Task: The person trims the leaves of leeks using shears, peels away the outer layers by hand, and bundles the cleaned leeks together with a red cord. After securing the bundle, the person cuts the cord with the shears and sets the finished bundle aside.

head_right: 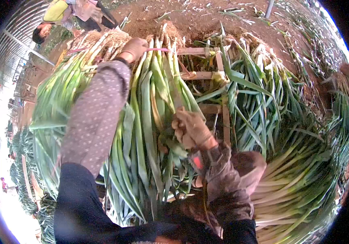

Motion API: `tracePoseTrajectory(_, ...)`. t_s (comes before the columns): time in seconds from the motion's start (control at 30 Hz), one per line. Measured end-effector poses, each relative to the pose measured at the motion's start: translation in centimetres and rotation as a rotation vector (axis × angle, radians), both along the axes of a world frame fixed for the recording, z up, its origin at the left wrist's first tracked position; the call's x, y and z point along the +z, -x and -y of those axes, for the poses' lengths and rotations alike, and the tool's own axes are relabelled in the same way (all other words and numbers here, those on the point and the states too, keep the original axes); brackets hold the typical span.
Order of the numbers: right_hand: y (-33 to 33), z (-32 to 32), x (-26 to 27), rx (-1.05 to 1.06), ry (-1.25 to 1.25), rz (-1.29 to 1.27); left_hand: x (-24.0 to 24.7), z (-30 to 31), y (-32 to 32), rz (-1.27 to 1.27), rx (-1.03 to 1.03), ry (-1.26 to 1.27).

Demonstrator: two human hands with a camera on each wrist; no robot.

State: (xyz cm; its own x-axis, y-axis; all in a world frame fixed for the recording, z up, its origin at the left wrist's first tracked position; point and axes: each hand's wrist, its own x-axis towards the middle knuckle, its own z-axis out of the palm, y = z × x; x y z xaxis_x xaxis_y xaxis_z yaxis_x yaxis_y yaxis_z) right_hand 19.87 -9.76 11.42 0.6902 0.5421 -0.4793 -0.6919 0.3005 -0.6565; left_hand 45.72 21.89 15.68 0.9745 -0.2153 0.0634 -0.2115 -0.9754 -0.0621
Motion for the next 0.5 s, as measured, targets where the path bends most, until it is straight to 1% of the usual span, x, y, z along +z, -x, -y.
tracePoseTrajectory(0.03, -0.4, -0.3, -0.6, 0.012, 0.038, 0.046, -2.3, 0.6, -2.6, -0.072, 0.107, -0.077)
tracePoseTrajectory(0.07, -0.8, -0.7, -1.8, 0.013, 0.089, 0.046, -4.6, 0.7, -4.8, -0.074, 0.131, -0.072)
tracePoseTrajectory(0.1, -1.2, -0.8, -1.7, 0.046, 0.106, 0.016, -7.0, 0.4, -6.7, -0.078, 0.155, -0.067)
tracePoseTrajectory(0.13, -1.4, -0.9, -1.7, 0.038, 0.093, 0.003, -9.3, -0.3, -8.3, -0.069, 0.254, 0.006)
tracePoseTrajectory(0.17, -1.7, -1.0, -1.6, 0.029, 0.08, -0.01, -9.6, 0.1, -8.5, -0.074, 0.183, 0.014)
tracePoseTrajectory(0.2, -2.1, -1.2, -1.6, 0.035, 0.151, 0.006, -9.9, 0.4, -8.4, -0.078, 0.117, 0.019)
tracePoseTrajectory(0.23, -2.4, -1.8, -1.1, -0.052, 0.118, -0.029, -10.3, 0.3, -8.1, -0.085, 0.061, 0.02)
tracePoseTrajectory(0.27, -2.8, -2.1, -1.0, -0.047, 0.15, -0.029, -11.2, 0.1, -9.1, -0.116, 0.115, 0.209)
tracePoseTrajectory(0.3, -3.3, -2.3, -1.2, -0.037, 0.176, -0.029, -10.7, 0.5, -8.2, -0.146, 0.175, 0.253)
tracePoseTrajectory(0.33, -3.5, -2.9, -1.7, -0.064, 0.124, 0.007, -10.4, 0.8, -7.5, -0.174, 0.237, 0.296)
tracePoseTrajectory(0.37, -4.0, -3.4, -1.8, -0.089, 0.107, -0.006, -8.8, 1.7, -5.7, -0.182, 0.277, 0.248)
tracePoseTrajectory(0.4, -4.6, -3.5, -1.9, -0.044, 0.11, 0.04, -7.3, 2.7, -3.9, -0.192, 0.317, 0.199)
tracePoseTrajectory(0.43, -5.0, -3.6, -1.6, -0.009, 0.117, 0.087, -6.8, 2.8, -3.8, -0.18, 0.333, 0.196)
tracePoseTrajectory(0.47, -4.7, -3.9, -1.3, -0.073, 0.103, 0.091, -5.4, 2.8, -3.2, -0.259, 0.317, 0.159)
tracePoseTrajectory(0.5, -4.5, -3.5, -0.5, -0.044, 0.156, 0.075, -6.2, 2.8, -2.9, -0.192, 0.32, 0.153)
